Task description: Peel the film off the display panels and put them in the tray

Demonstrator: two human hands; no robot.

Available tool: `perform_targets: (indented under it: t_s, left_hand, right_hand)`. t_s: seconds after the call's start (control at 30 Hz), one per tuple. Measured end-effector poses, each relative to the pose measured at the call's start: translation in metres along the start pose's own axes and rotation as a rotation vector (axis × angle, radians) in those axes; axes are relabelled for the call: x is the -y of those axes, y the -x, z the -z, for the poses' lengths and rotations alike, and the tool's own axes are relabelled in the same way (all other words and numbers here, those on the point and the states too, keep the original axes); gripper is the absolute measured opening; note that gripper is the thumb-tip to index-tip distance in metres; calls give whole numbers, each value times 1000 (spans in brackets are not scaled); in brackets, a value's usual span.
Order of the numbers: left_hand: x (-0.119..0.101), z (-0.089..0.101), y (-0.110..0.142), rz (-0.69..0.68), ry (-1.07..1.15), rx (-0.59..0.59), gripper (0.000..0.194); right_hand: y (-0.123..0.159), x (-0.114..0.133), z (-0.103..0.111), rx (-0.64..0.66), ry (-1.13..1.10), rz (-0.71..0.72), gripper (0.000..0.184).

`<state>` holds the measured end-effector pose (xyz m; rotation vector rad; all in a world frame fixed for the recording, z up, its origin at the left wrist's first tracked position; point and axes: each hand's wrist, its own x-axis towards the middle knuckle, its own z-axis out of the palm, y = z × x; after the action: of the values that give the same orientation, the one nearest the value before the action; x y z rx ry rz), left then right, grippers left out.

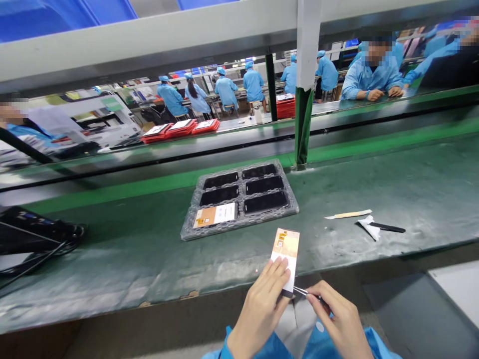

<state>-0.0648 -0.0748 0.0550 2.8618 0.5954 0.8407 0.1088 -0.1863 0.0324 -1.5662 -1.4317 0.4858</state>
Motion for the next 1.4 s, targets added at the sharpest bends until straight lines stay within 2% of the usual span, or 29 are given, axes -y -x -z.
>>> perform_targets:
  t_s: [0.27, 0.43, 0.5, 0.7, 0.9, 1.03, 1.17, 1.27, 1.4]
  left_hand:
    - [0, 0, 0, 3, 12, -1, 37]
    - [-1, 0, 1, 9, 26, 4, 38]
    - [-1, 1, 1, 11, 29, 4, 38]
    - [-1, 1, 0, 19, 40, -1, 38]
    - [-1, 1, 0, 21, 39, 1, 38]
    - [0, 1, 0, 16, 42, -2, 39]
    - [0, 1, 0, 12, 36, 2, 38]
    - [0, 1, 0, 11, 31, 9, 37]
    - [0, 1, 0, 14, 43, 4, 40]
  right_hand:
    - [-1, -2, -1, -37, 43, 30, 19]
    - [-3, 0, 0, -111, 85, 140, 17]
    - [-2, 1, -1, -129, 99, 134, 17]
    - [4, 0, -10, -93, -54, -77, 22]
    - [-6, -5, -16, 3, -410, -411, 48]
    - [-11, -3, -15, 69, -550, -517, 57]
    - [-6, -7, -17, -18, -469, -468, 53]
    - [-1, -10, -15, -87, -345, -368, 46]
    - [2, -5, -8, -89, -178, -200, 32]
